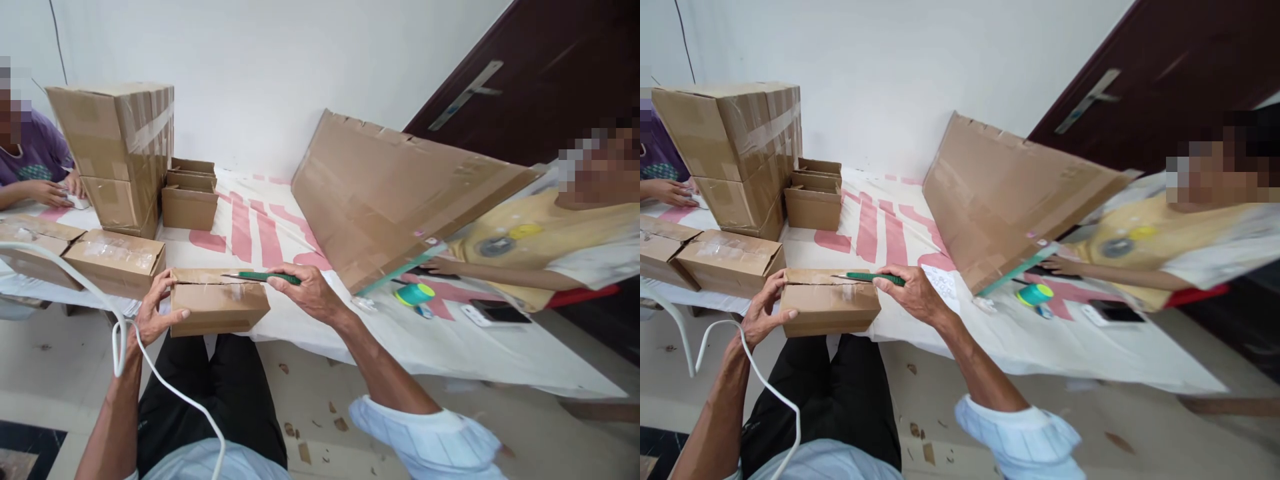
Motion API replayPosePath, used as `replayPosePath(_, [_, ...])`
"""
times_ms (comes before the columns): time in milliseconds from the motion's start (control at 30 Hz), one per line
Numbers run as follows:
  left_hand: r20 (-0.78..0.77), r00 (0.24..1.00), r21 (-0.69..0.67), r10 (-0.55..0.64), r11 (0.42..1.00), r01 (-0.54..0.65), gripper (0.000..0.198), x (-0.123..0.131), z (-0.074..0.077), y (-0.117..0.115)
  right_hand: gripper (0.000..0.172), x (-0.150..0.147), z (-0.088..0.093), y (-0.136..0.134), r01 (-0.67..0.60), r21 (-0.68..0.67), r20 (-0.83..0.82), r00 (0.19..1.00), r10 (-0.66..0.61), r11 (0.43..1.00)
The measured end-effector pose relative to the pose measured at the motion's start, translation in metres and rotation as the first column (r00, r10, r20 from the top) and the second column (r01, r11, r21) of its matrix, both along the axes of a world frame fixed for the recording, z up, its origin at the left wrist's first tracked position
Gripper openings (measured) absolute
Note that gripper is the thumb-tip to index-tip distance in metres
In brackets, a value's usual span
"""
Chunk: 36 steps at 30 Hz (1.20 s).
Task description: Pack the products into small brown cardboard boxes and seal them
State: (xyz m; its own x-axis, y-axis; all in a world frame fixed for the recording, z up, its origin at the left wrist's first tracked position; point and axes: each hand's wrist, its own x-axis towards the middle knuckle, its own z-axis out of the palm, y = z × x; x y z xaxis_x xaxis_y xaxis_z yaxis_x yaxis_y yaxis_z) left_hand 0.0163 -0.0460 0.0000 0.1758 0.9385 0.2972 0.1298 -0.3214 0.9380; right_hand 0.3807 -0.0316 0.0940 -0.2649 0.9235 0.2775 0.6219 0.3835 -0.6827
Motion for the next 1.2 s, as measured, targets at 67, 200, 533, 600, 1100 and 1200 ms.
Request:
replayPosePath(67, [-0.006, 1.0, 0.0, 0.001, 1.0, -0.001, 0.072, 0.0, 0.0, -0.001, 0.034, -0.011, 0.015, 0.001, -0.079, -0.028, 0.048, 0.996, 0.08, 0.997])
replayPosePath(200, [0.009, 1.0, -0.001, -0.022, 1.0, 0.022, 0.1, -0.001, -0.001, -0.002, 0.032, -0.021, 0.027, 0.007, -0.145, -0.027, 0.119, 0.982, 0.148, 0.989])
replayPosePath(533, [-0.073, 0.997, 0.008, 0.003, 1.0, -0.002, 0.081, -0.002, 0.003, -0.002, 0.031, -0.024, 0.048, 0.014, -0.155, -0.043, 0.295, 0.942, 0.161, 0.987])
replayPosePath(600, [-0.109, 0.994, 0.013, -0.006, 1.0, 0.007, 0.07, -0.004, 0.004, -0.002, 0.031, -0.021, 0.054, 0.015, -0.144, -0.033, 0.301, 0.942, 0.147, 0.989])
replayPosePath(1100, [-0.268, 0.963, 0.089, -0.034, 0.994, 0.06, 0.103, -0.011, 0.007, 0.008, 0.051, 0.064, -0.075, 0.013, 0.336, -0.052, -0.132, 0.931, -0.34, 0.941])
replayPosePath(1200, [-0.295, 0.955, 0.086, -0.033, 0.994, 0.061, 0.103, -0.01, 0.009, 0.01, 0.059, 0.061, -0.13, 0.013, 0.443, -0.079, -0.155, 0.88, -0.45, 0.893])
